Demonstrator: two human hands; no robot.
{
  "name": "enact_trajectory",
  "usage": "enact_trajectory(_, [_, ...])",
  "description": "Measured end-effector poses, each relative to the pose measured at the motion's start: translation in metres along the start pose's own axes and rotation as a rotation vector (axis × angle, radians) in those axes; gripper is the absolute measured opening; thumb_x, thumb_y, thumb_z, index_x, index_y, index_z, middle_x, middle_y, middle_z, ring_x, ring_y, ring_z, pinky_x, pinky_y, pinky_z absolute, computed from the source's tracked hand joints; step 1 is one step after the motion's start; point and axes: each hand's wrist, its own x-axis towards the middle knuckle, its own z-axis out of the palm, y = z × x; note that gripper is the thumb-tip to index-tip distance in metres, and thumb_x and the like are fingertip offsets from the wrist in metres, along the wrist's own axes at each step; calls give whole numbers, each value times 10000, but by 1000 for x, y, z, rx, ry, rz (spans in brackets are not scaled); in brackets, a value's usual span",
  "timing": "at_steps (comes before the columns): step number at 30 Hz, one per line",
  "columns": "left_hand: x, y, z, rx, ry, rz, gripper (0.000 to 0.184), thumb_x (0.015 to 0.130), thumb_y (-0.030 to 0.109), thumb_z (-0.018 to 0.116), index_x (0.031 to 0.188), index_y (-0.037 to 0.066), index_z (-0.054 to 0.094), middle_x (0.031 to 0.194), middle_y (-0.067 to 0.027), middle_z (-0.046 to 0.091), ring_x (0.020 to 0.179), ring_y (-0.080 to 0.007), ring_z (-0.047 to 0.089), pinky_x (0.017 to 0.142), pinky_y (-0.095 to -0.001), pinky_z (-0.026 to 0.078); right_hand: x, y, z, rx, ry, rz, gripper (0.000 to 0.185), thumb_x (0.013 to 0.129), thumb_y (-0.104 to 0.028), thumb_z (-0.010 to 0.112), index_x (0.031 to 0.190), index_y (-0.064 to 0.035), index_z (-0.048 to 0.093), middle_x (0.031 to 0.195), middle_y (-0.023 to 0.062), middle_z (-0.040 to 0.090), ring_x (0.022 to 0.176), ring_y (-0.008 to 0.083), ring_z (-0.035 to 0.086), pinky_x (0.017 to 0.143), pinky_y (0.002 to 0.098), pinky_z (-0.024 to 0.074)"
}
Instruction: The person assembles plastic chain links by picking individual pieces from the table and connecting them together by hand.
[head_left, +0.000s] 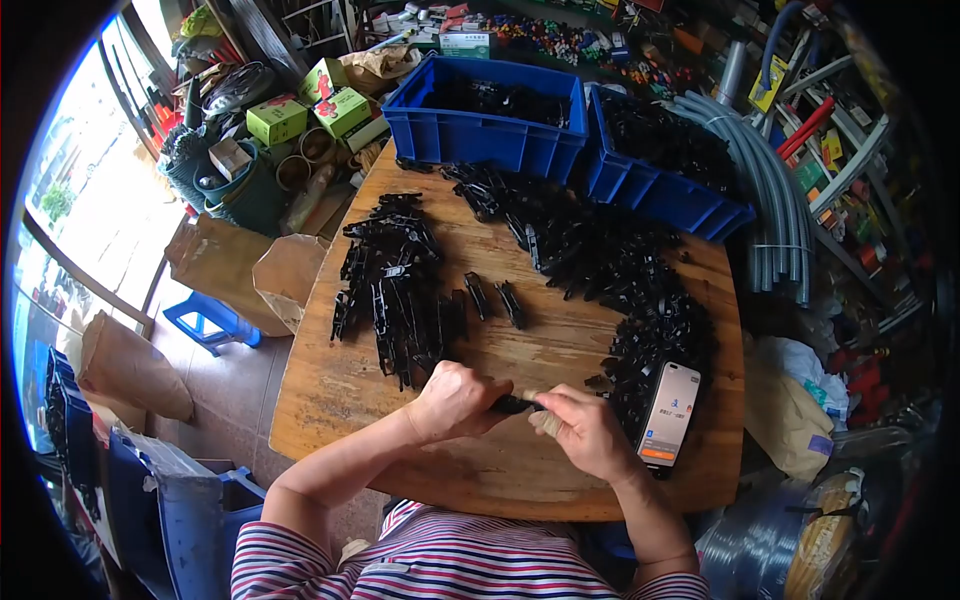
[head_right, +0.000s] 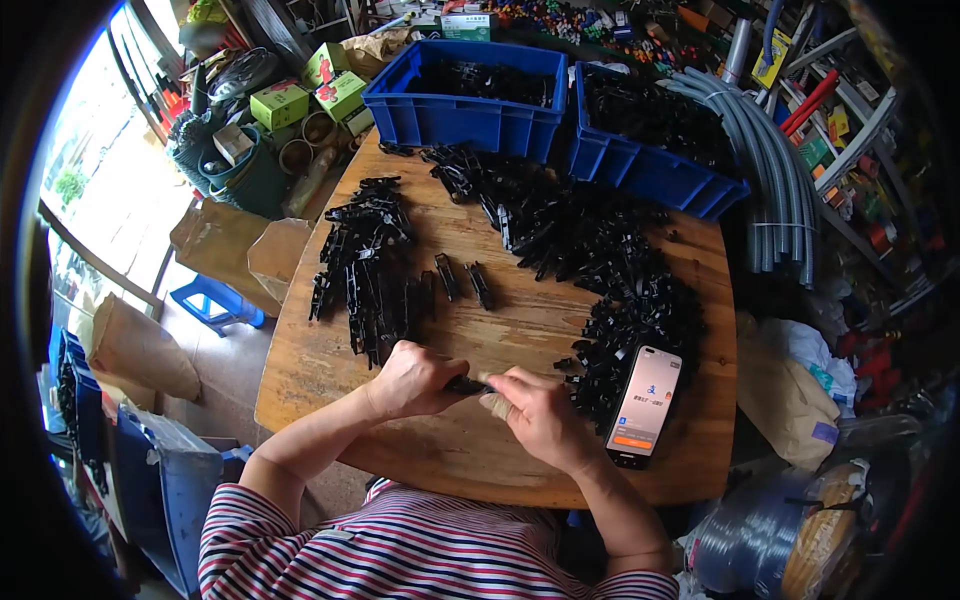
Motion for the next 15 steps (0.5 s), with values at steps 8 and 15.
enact_trajectory(8, [-2, 12, -1, 78, 2, -109, 278, 778, 358, 662, 695, 102, 592, 501, -94, 533, 478, -285, 575, 458, -398, 439, -8, 8, 15, -71, 97, -76, 262, 814, -62, 653, 1039, 55, 592, 842, 142, 593, 704, 274, 615, 612, 326, 490])
enact_trajectory(15, [8, 13, 0, -194, -268, -221, 347, 753, 427, 663, 792, 82, 658, 698, -149, 639, 674, -345, 633, 578, -429, 498, -5, 2, 11, -652, -53, -368, 364, 776, -18, 575, 1109, 123, 530, 806, 132, 533, 674, 227, 614, 618, 284, 539])
